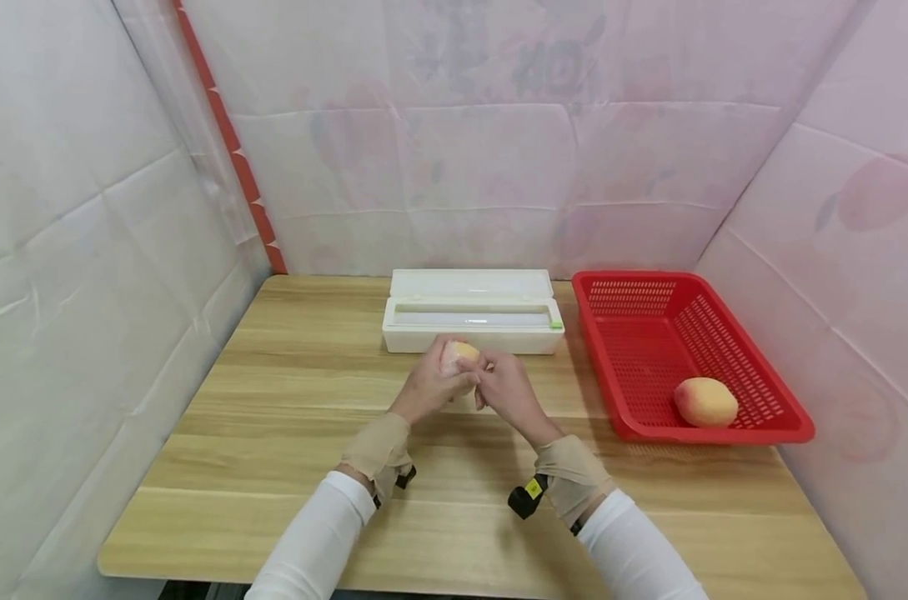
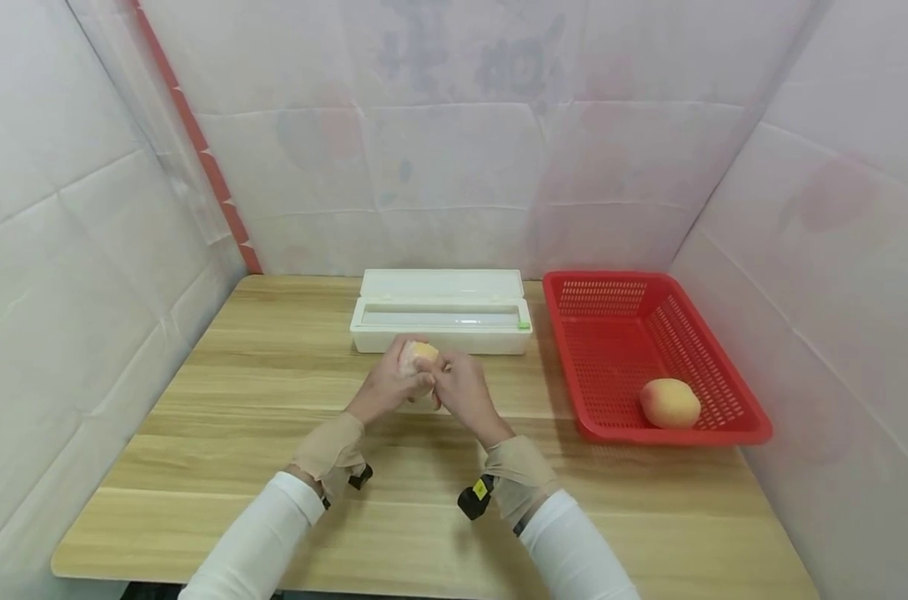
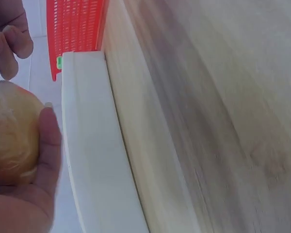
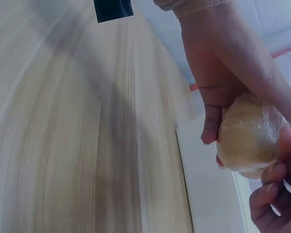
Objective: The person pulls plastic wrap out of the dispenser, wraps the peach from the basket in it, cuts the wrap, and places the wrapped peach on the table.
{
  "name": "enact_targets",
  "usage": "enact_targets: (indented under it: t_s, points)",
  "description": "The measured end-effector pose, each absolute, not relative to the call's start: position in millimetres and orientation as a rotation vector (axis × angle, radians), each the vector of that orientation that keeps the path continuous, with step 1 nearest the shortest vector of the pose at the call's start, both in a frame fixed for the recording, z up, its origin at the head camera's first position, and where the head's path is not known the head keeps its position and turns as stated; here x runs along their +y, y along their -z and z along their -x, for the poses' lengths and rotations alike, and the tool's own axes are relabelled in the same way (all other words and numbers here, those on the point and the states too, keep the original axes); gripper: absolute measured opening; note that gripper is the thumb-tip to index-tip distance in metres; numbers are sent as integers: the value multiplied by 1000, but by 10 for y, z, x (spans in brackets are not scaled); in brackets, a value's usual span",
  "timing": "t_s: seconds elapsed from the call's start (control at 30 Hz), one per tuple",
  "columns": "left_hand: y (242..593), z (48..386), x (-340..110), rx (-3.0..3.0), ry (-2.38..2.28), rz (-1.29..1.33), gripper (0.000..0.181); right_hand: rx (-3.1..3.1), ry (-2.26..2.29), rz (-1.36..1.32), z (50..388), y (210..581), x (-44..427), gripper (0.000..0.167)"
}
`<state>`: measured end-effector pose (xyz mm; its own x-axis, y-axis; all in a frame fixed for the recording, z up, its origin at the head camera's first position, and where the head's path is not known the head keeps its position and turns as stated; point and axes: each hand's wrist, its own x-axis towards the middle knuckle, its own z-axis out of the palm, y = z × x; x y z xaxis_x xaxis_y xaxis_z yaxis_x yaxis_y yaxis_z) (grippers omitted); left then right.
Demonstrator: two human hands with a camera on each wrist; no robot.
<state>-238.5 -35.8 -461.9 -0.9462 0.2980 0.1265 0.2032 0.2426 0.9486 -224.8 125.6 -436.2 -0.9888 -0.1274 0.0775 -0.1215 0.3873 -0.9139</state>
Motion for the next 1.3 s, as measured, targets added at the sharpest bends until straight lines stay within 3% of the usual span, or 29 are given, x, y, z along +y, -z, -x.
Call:
enact_targets:
  t_s: [0.17,0.27,0.73,1.03,1.3]
  points:
    - [4577,2371,-332,2430,-1829,-441,49,2423,1868,227,2258,4340,1288,64]
    - [4593,2369,-316,2467,-1828,-404,41,2365,1893,241,2267,4329,1286,65]
    - [4734,2397,-430,2292,-1839,-569,46,2229,1997,228,2252,4415,1272,66]
    - [4739,2374,-432,2397,-1922,-395,61,2177,2021,304,2107,4226,1203,63]
    - [4732,2365,-434,2463,-1935,-370,49,2194,1986,341,2042,4165,1156,61]
